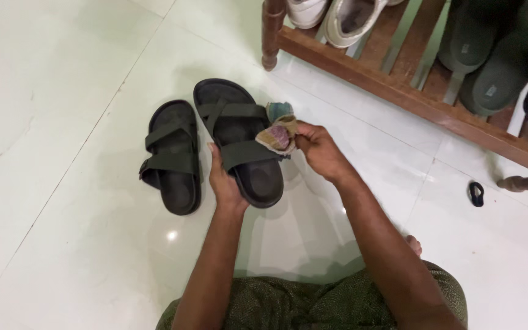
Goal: The person sits on the floor and wipes a pair of dark sandals with a cloth. They clean the straps and soles of both sandals, then place them on the floor next to a wooden shoe rack.
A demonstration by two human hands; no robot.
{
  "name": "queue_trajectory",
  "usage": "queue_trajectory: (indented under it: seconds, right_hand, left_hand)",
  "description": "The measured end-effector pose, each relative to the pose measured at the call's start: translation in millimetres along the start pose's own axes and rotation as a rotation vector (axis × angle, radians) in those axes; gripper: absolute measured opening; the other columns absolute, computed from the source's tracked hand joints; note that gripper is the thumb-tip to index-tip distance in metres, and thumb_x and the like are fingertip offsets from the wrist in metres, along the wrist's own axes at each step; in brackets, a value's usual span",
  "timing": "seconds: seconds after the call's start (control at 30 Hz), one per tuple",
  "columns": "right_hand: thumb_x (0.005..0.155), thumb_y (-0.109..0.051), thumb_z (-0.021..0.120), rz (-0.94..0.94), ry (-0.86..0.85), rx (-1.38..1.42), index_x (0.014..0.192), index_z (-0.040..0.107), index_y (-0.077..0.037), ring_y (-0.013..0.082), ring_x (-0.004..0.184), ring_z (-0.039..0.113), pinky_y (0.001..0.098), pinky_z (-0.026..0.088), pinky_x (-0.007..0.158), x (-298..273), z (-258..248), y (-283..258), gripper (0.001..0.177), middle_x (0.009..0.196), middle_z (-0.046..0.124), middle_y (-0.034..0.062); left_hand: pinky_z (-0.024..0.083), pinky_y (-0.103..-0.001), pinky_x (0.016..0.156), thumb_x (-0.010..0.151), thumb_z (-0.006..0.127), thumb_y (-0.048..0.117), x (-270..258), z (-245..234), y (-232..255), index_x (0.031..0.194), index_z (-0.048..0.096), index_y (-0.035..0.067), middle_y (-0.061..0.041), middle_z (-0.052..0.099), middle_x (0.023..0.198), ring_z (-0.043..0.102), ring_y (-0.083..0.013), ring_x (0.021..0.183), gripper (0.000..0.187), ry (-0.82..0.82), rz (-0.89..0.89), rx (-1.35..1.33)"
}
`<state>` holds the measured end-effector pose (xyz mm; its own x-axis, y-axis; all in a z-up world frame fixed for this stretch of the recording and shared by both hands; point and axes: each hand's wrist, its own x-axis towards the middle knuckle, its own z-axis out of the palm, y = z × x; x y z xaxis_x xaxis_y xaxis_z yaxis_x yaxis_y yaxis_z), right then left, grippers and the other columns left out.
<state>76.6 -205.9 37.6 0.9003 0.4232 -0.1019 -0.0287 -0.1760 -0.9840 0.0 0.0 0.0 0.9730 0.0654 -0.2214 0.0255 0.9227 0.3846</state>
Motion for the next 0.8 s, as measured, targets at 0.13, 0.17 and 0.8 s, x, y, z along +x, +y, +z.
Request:
queue_trajectory:
  seconds: [0.13,0.17,0.8]
  right_hand:
    - [0.095,0.012,0.047,-0.064,0.265,0.132,0.121,0.072,-0.001,0.0156,0.096,0.063,0.031,0.052,0.088,2,-6,15,0.039,0.111,0.073,0.0055]
    - [0.096,0.008,0.047,-0.059,0.378,0.201,0.121,0.071,0.0,0.0166,0.092,0.064,0.0321,0.053,0.084,3,-10,17,0.036,0.108,0.073,0.0064]
    - [0.089,-0.026,0.065,0.235,0.485,0.024,0.136,0.057,0.0,0.0254,0.099,0.066,0.037,0.049,0.084,2,-17,29,0.054,0.113,0.071,0.015]
  left_hand:
    - [0.045,-0.045,0.112,0.105,0.046,0.057,-1,17,2,0.145,0.052,0.002,-0.014,0.061,0.138,0.058,-0.0295,0.127,0.068,0.085,0.034,0.0]
    - [0.045,-0.043,0.114,0.105,0.045,0.055,-1,20,2,0.146,0.051,0.003,-0.012,0.06,0.141,0.057,-0.0278,0.13,0.067,0.035,0.063,-0.006]
    - [0.049,-0.045,0.113,0.09,0.087,0.021,11,-13,82,0.148,0.05,0.001,-0.024,0.055,0.149,0.055,-0.0383,0.138,0.072,0.548,0.824,1.64]
